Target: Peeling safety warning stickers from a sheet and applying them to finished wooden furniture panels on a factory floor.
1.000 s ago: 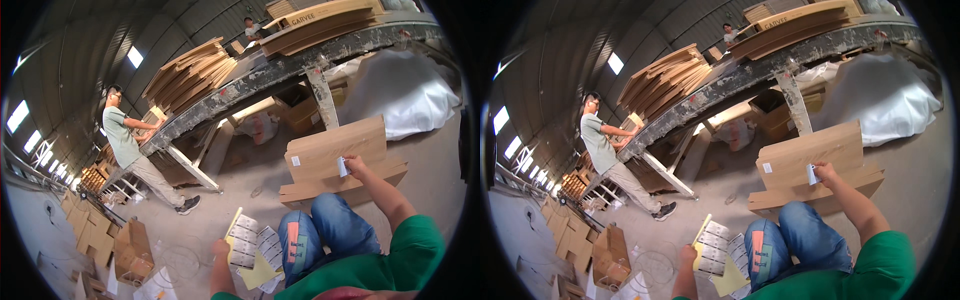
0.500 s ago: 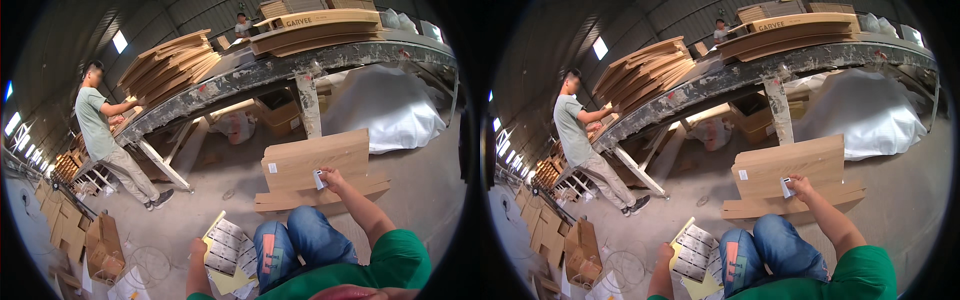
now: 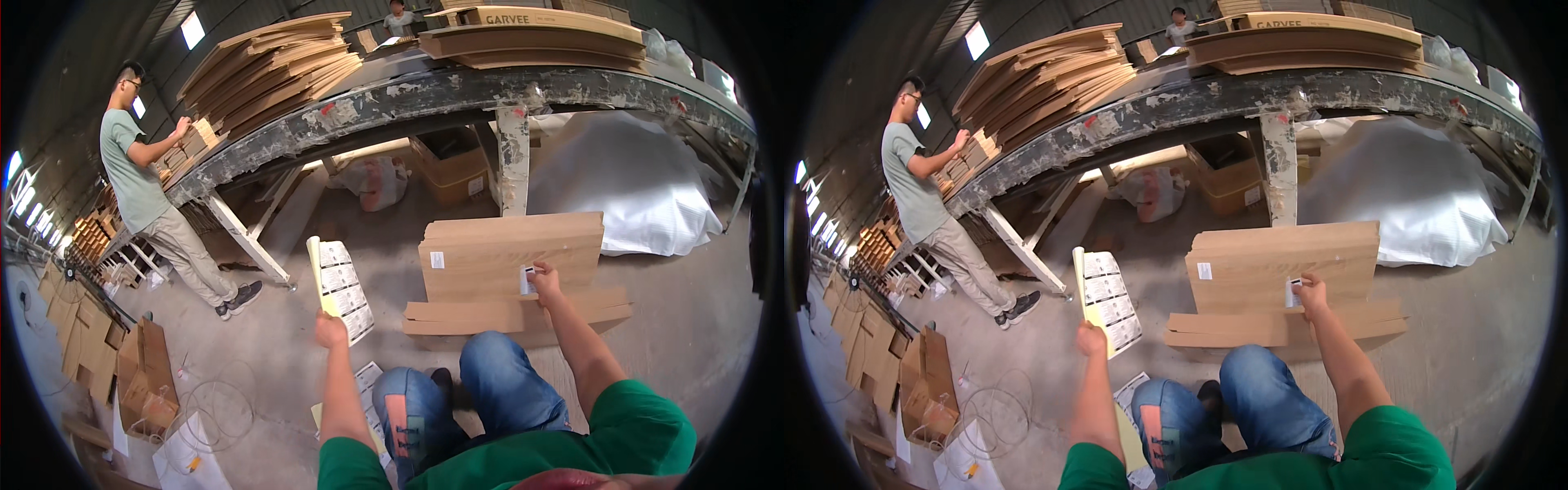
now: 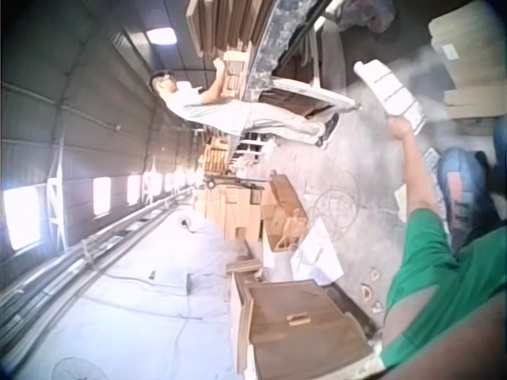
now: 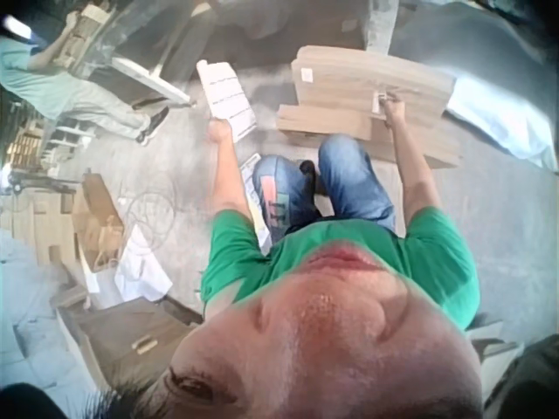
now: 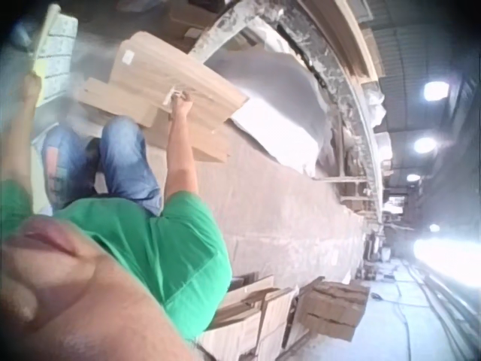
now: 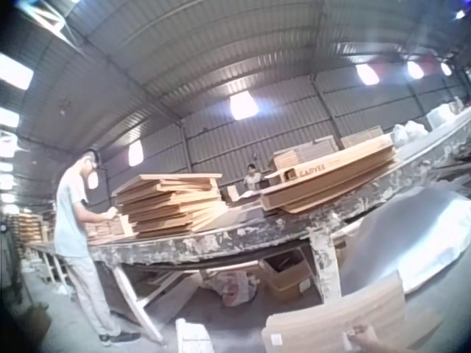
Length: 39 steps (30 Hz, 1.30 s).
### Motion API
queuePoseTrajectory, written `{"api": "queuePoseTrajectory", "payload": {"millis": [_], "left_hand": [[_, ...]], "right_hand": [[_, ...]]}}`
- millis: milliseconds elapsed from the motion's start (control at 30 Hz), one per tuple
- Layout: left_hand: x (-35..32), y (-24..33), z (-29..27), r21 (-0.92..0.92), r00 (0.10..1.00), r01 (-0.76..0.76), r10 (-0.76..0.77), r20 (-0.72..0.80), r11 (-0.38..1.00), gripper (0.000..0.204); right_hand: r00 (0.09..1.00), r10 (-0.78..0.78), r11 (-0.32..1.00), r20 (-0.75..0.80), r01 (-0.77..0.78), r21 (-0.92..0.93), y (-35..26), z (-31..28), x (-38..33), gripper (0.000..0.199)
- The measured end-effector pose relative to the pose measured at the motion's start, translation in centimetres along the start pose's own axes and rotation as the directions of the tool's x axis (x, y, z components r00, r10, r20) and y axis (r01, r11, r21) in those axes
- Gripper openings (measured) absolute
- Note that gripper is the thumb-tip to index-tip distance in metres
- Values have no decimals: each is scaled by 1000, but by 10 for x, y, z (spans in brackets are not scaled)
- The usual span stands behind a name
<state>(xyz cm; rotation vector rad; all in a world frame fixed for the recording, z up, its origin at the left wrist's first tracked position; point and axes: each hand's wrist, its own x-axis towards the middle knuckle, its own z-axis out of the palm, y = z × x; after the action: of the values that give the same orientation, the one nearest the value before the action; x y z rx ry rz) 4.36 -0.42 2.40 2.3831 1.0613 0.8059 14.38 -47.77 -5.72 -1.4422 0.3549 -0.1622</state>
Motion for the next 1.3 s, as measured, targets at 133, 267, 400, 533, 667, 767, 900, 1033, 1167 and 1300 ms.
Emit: {"api": "queuePoseTrajectory", "payload": {"millis": [133, 267, 400, 533, 667, 767, 900, 1033, 1167, 1300], "left_hand": [[-26, 14, 40, -153, 998, 41, -48, -48, 987, 13], [-35, -4, 55, -199, 999, -30, 26, -23, 980, 15], [-36, -13, 62, -138, 1000, 18, -15, 26, 990, 18], [-37, -13, 62, -145, 999, -45, 42, -19, 988, 18], [-39, -10, 61, -273, 998, 57, -59, -1, 960, 18], [-40, -6, 62, -305, 996, -5, -21, -83, 952, 17], [-41, -8, 63, -315, 1000, -3, -1, -12, 949, 19], [-38, -9, 62, -299, 999, 34, -34, 7, 954, 17], [-29, -13, 67, -324, 995, -34, 3, -96, 945, 14], [6, -34, 56, -123, 968, -243, 234, -87, 962, 12]], "right_hand": [[997, -69, 997, 22, 69, 27, 3, 1, -6, 52], [994, -111, 990, -12, 109, -92, 11, 4, -2, 53], [972, -229, 956, -52, 215, -198, 16, 5, -2, 52], [977, -208, 967, -38, 200, -159, 13, 5, -5, 54], [975, -214, 960, -53, 200, -197, 10, 7, -7, 54], [974, -224, 963, -25, 217, -158, 9, 6, -8, 54], [971, -238, 959, 4, 236, -157, 10, 5, -9, 53], [973, -229, 957, 17, 229, -177, 6, 7, -10, 53], [984, -177, 978, 26, 179, -111, 1, 14, -10, 53], [988, -118, 965, 98, 137, -224, -9, 24, 3, 54]]}}
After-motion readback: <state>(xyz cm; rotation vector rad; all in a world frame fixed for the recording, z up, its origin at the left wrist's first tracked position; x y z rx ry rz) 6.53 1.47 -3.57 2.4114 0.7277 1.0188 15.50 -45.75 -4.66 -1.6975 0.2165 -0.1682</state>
